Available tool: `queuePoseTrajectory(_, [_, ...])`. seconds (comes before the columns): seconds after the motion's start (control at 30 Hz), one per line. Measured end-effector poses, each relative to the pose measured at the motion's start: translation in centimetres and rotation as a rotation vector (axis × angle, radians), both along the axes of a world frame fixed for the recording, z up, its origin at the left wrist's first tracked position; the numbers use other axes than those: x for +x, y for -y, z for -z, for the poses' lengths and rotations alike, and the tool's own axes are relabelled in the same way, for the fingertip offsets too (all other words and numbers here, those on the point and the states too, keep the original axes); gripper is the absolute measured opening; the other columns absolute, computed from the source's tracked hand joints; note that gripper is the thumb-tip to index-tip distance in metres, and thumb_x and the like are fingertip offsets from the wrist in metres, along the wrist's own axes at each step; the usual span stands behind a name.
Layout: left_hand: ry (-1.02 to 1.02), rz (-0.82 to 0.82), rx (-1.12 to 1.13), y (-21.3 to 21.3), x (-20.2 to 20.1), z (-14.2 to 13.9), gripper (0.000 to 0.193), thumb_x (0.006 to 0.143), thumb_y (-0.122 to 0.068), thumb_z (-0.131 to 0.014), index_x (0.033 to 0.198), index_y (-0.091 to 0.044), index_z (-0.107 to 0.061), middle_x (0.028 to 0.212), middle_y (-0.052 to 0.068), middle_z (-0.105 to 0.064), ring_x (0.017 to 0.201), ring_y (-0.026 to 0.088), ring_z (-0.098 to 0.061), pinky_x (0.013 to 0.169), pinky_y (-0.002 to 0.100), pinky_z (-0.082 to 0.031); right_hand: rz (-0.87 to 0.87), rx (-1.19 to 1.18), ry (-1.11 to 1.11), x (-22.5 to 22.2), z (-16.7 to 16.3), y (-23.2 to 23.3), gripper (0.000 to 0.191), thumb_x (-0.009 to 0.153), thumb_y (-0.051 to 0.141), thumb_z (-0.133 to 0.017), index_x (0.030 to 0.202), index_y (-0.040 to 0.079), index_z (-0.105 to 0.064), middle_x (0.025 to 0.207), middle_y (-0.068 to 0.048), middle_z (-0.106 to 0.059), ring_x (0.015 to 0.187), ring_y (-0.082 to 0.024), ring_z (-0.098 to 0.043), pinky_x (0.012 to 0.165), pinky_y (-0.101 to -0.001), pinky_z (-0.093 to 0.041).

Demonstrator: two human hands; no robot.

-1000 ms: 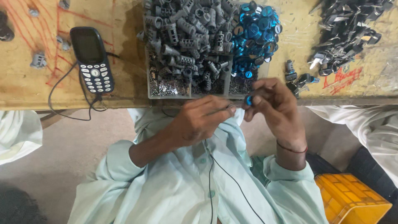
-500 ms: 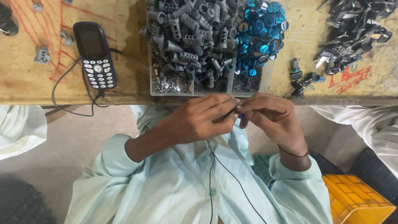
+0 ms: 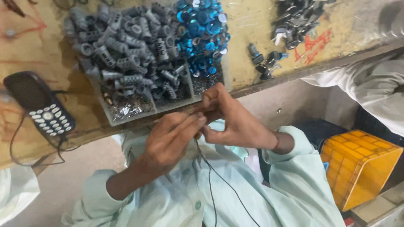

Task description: The person sits at a workbench assembling small plastic parts by hand, picking grey and blue plastic pieces from a compartmented tray, fitting them together between the fingers, and placing the finished assemblies back into the tray. The person repeats this assembly cycle continuously throughout the episode.

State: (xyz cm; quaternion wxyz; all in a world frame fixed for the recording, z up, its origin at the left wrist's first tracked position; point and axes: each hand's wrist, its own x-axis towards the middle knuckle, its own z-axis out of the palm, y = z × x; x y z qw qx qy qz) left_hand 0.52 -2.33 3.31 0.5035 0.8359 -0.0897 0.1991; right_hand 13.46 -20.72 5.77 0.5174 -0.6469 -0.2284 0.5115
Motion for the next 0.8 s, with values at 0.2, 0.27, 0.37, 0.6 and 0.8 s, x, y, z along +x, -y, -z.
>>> queuePoseTrajectory(0.2, [0.005,-0.082,-0.005,1.8,-0.2,0.1,0.044,0.080,0.013,-0.072,0.122,0.008,-0.065,0.114,0.017,-0.070,0.105,0.033,-0.068,0.091,0.044,-0.057,0.023,-0.011,0.012,0.7,-2.4,-0.2,0.041,0.094,-0.004,-0.068,0.127,0.006,-0.047,0.120,-0.006,-0.062,0.111,-0.017,-0.069,0.090,-0.0332,-0.064])
queuePoseTrajectory(0.27, [-0.091,-0.102,-0.091,1.3,0.0,0.3,0.041,0.079,0.010,-0.076,0.118,0.003,-0.067,0.109,0.015,-0.070,0.102,0.032,-0.066,0.089,0.042,-0.055,-0.129,-0.201,0.691,3.2,-2.9,2.9,0.036,0.091,-0.005,-0.071,0.124,0.007,-0.065,0.120,-0.006,-0.066,0.110,-0.022,-0.071,0.090,-0.0344,-0.060])
queuePoseTrajectory(0.37, [-0.106,-0.108,-0.160,0.6,0.7,0.6,0.037,0.081,0.009,-0.078,0.116,0.000,-0.065,0.111,0.013,-0.071,0.106,0.031,-0.068,0.092,0.041,-0.056,-0.214,-0.578,1.448,6.8,-1.2,6.8,0.032,0.085,-0.002,-0.077,0.115,0.009,-0.076,0.115,-0.016,-0.062,0.107,-0.038,-0.061,0.093,-0.0448,-0.049])
queuePoseTrajectory(0.6, [-0.083,-0.032,-0.290,0.9,1.5,0.9,0.037,0.087,0.008,-0.078,0.121,-0.001,-0.065,0.110,0.011,-0.070,0.098,0.025,-0.071,0.086,0.036,-0.060,0.374,0.210,0.407,8.6,0.5,7.4,0.007,0.108,0.007,-0.055,0.115,0.006,-0.057,0.109,-0.005,-0.062,0.099,-0.014,-0.058,0.092,-0.0313,-0.046])
queuePoseTrajectory(0.8, [0.027,-0.023,-0.147,1.0,1.7,0.4,0.038,0.091,0.007,-0.075,0.127,0.004,-0.063,0.114,0.014,-0.066,0.102,0.029,-0.067,0.088,0.040,-0.057,0.000,0.124,0.887,1.9,-0.3,3.5,0.012,0.105,-0.002,-0.048,0.116,0.001,-0.049,0.090,-0.012,-0.062,0.069,-0.022,-0.055,0.062,-0.0379,-0.045])
